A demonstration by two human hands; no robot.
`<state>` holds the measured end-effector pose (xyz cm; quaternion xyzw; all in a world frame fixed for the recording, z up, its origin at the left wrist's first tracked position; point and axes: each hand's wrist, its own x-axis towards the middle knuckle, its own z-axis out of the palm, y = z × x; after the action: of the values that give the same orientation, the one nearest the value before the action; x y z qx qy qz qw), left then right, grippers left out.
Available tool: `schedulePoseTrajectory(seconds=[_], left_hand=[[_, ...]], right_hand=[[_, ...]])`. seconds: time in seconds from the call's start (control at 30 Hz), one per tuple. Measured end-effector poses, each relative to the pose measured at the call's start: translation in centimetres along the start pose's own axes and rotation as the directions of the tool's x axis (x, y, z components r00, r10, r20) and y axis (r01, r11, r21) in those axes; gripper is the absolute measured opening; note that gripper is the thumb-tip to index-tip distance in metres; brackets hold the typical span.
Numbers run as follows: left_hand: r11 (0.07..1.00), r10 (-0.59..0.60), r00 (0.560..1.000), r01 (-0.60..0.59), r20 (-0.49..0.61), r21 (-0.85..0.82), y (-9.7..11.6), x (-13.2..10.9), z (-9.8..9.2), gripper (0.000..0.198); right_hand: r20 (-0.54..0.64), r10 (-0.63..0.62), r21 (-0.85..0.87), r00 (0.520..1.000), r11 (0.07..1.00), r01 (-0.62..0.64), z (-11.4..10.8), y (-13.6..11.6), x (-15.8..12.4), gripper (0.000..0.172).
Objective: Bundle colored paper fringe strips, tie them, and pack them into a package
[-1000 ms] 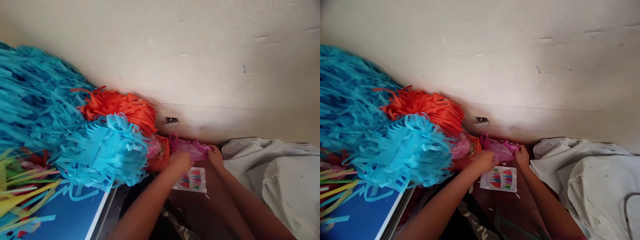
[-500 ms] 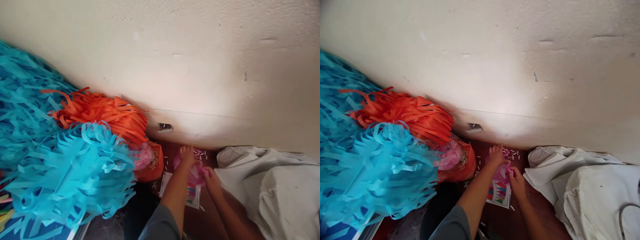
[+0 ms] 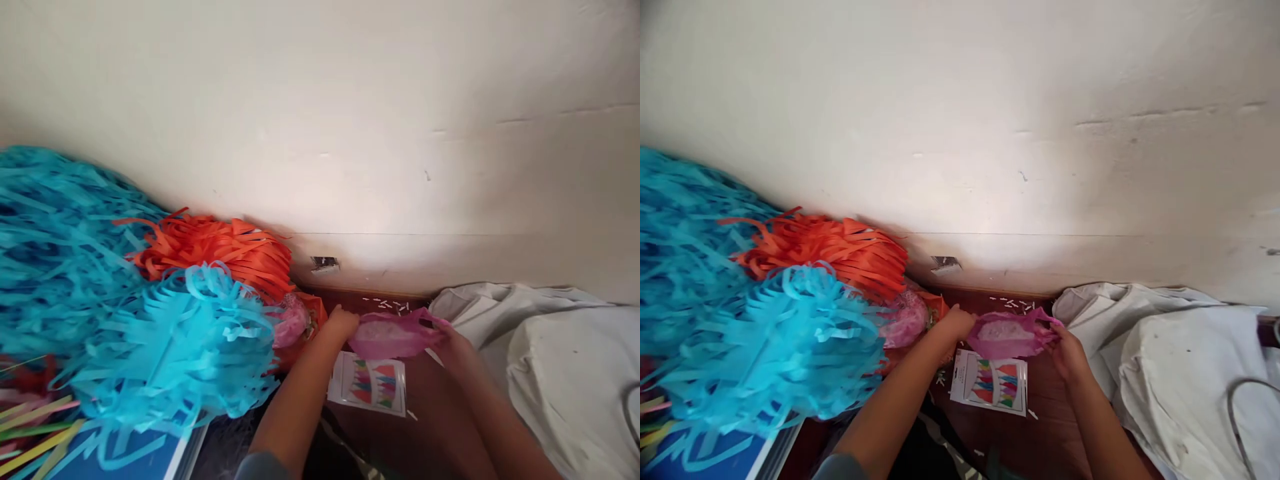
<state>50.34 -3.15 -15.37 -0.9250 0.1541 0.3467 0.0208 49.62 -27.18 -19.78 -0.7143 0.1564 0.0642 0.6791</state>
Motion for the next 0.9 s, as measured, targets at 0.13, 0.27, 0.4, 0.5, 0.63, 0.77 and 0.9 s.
schedulePoseTrajectory(seconds=[0.13,0.27,0.4,0.5,0.63,0.77,0.9], left_hand=[[0.999,0.014,0.98,-0.006,-0.201,0.04,1.0,-6.5,-3.5,0.022],[0.991,-0.107,0.9,0.129,-0.423,0.024,2.0,-17.5,-7.2,0.017],[0.942,-0.165,0.765,0.309,-0.623,0.129,3.4,-31.8,-10.2,0.026],[0.859,-0.329,0.62,0.51,-0.712,0.047,4.7,-42.1,-12.1,0.033],[0.711,-0.559,0.405,0.683,-0.724,-0.167,6.0,-52.4,-13.8,0.037],[0.532,-0.709,0.156,0.758,-0.688,-0.376,6.6,-60.0,-14.1,0.036],[0.414,-0.79,0.01,0.746,-0.613,-0.521,6.6,-66.2,-12.1,0.036]], right_hand=[[0.068,0.032,0.143,0.997,0.989,-0.041,-0.6,-4.8,0.3,0.024],[0.243,-0.053,0.211,0.968,0.978,0.0,-1.0,-13.1,-1.5,0.025],[0.507,-0.251,0.283,0.825,0.952,0.116,0.7,-23.6,-5.3,0.028],[0.66,-0.384,0.355,0.646,0.917,0.182,4.3,-30.7,-9.1,0.025],[0.797,-0.313,0.369,0.516,0.929,-0.006,11.3,-37.8,-15.1,0.017],[0.866,-0.294,0.334,0.405,0.942,-0.031,17.9,-41.9,-22.0,0.021],[0.905,-0.317,0.332,0.284,0.943,-0.007,22.5,-42.8,-28.8,0.027]])
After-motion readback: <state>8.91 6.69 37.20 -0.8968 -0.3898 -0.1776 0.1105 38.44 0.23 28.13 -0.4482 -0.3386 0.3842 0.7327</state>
